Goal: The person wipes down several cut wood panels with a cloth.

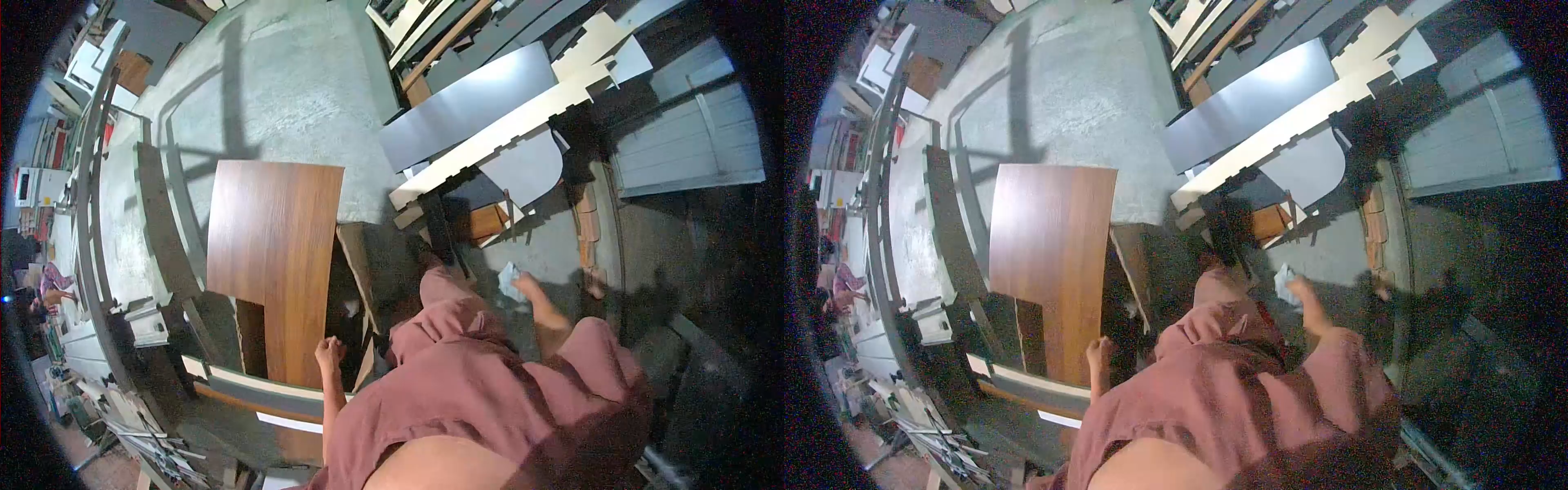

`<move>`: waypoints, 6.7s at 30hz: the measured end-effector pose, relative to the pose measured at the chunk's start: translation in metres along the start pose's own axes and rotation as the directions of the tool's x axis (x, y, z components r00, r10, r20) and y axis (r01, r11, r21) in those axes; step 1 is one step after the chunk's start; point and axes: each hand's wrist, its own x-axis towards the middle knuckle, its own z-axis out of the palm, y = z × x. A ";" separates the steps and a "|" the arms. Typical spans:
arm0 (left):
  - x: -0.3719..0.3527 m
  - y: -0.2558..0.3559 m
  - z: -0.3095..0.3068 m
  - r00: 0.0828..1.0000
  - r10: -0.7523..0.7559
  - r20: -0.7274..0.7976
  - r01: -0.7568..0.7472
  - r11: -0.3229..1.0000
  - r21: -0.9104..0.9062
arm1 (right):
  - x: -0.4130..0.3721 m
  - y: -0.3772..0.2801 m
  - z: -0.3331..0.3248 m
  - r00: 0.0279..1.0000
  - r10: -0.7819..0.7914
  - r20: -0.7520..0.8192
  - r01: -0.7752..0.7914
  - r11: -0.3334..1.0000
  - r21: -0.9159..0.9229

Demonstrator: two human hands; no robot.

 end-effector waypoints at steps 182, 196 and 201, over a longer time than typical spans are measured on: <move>-0.223 0.445 0.091 0.216 0.670 -0.710 -0.942 -0.047 -0.331 | -0.114 -0.497 -0.002 0.401 -0.633 0.662 -0.679 0.280 0.679; -0.280 0.286 -0.022 -0.021 0.294 -0.955 -0.999 -0.054 0.005 | -0.038 -0.564 -0.004 0.365 -0.869 0.333 -0.503 0.117 0.856; -0.327 0.195 -0.083 -0.009 -0.137 -0.991 -0.974 0.226 -0.023 | 0.050 -0.611 0.017 0.244 -0.915 0.321 -0.615 0.110 0.781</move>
